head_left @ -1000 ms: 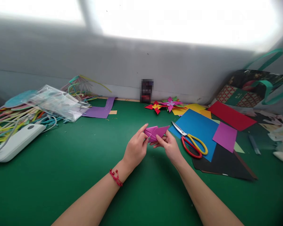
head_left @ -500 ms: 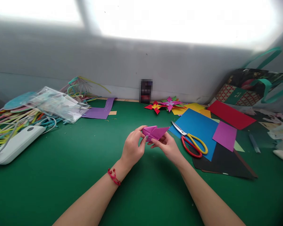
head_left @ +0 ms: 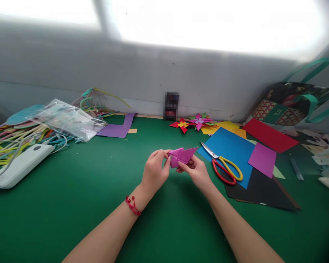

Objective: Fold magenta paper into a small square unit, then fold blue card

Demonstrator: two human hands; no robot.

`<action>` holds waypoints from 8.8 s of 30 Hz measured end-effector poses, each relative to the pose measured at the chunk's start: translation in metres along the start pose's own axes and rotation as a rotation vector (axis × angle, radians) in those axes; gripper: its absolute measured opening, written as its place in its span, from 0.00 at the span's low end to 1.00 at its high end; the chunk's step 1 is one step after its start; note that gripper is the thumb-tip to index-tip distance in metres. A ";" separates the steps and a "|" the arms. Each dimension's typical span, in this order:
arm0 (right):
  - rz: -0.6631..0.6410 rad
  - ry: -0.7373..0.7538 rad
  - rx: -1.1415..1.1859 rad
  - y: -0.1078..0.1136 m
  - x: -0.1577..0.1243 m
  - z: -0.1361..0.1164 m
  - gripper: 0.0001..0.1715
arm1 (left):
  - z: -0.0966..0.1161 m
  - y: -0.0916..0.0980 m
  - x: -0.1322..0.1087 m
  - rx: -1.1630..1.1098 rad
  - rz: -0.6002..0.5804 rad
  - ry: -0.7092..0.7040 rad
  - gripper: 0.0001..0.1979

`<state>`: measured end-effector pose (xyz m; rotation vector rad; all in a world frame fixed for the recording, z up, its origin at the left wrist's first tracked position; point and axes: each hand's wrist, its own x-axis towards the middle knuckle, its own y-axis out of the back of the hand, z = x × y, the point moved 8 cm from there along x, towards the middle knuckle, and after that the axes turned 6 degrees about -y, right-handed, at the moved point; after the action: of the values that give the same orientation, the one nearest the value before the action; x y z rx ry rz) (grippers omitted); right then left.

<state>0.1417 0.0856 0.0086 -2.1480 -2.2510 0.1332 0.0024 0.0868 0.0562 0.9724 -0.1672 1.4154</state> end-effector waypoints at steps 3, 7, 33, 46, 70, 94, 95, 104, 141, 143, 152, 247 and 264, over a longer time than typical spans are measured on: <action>0.004 -0.022 0.010 0.004 0.001 0.003 0.20 | -0.015 -0.003 0.000 -0.285 0.017 0.180 0.05; 0.022 -0.036 0.035 0.007 0.002 0.005 0.19 | -0.024 -0.020 -0.004 -0.478 -0.087 0.338 0.14; -0.105 -0.038 0.061 -0.007 -0.003 0.001 0.17 | -0.024 -0.045 -0.019 -0.412 -0.471 0.359 0.25; -0.169 -0.117 0.056 -0.007 -0.004 0.000 0.19 | -0.034 -0.049 -0.022 -0.553 -0.451 0.548 0.25; -0.003 -0.055 -0.056 -0.009 -0.005 0.007 0.28 | -0.024 -0.067 -0.032 -0.704 -0.577 0.479 0.25; 0.211 0.258 -0.676 -0.005 -0.024 -0.027 0.25 | -0.021 -0.064 -0.028 -0.704 -0.624 0.373 0.25; 0.213 0.268 -0.694 -0.005 -0.025 -0.027 0.25 | -0.021 -0.064 -0.028 -0.707 -0.625 0.368 0.25; 0.230 0.338 -0.794 -0.006 -0.027 -0.028 0.23 | -0.021 -0.064 -0.028 -0.699 -0.644 0.351 0.25; -0.211 -0.049 -0.049 -0.020 -0.012 -0.003 0.26 | -0.018 -0.064 -0.027 -0.799 -0.531 0.511 0.27; -0.203 -0.043 -0.051 -0.018 -0.012 -0.005 0.25 | -0.018 -0.064 -0.028 -0.805 -0.539 0.536 0.26; -0.139 -0.019 -0.057 -0.013 -0.014 -0.007 0.26 | -0.014 -0.065 -0.029 -0.819 -0.573 0.516 0.26; -0.103 -0.019 0.101 -0.012 -0.006 -0.001 0.12 | -0.011 -0.065 -0.020 -0.854 -0.491 0.430 0.27; -0.107 -0.095 0.077 -0.013 -0.006 0.006 0.20 | -0.021 -0.061 -0.027 -0.765 -0.430 0.554 0.24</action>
<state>0.1282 0.0785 0.0039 -2.0192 -2.3639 0.3196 0.0412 0.0887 -0.0023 -0.0333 -0.0661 1.0330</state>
